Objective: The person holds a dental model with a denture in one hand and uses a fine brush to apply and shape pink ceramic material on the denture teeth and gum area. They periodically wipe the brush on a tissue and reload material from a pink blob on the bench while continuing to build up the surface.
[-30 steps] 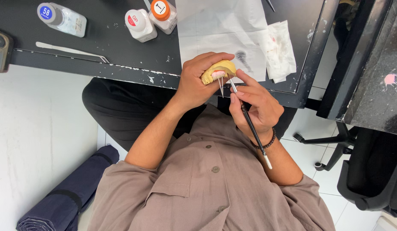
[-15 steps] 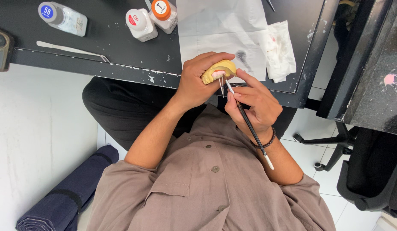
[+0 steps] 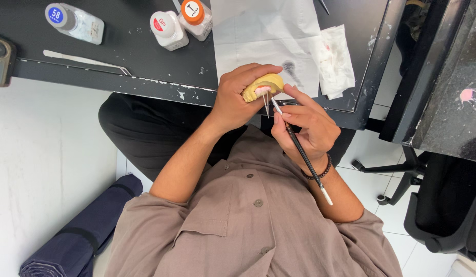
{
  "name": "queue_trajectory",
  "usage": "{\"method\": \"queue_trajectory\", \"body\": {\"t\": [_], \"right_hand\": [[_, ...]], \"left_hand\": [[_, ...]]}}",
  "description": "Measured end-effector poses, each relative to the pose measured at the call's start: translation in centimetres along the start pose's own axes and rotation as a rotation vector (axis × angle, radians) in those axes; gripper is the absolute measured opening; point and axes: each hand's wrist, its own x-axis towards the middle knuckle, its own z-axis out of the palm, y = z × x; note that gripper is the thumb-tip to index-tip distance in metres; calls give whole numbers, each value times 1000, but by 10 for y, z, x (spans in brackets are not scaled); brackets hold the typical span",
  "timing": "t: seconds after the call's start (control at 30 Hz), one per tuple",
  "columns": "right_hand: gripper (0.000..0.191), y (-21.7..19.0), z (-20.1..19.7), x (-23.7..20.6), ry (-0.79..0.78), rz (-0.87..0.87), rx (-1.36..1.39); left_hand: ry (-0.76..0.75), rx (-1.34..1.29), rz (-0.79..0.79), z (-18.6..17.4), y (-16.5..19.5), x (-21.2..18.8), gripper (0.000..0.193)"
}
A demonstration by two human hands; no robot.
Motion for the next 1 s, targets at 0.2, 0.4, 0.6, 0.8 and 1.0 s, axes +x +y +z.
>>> {"method": "queue_trajectory", "body": {"t": [0.2, 0.4, 0.6, 0.8, 1.0], "right_hand": [[21, 0, 0, 1, -10, 15, 6], [22, -1, -1, 0, -4, 12, 5], [22, -1, -1, -2, -12, 33, 28], [22, -1, -1, -2, -20, 43, 24], [21, -1, -1, -2, -12, 42, 29]], "left_hand": [[13, 21, 10, 1, 0, 0, 37], [8, 44, 39, 2, 0, -1, 34], [7, 56, 32, 2, 0, 0, 33], [2, 35, 22, 2, 0, 0, 34], [-1, 51, 23, 3, 0, -1, 32]]}}
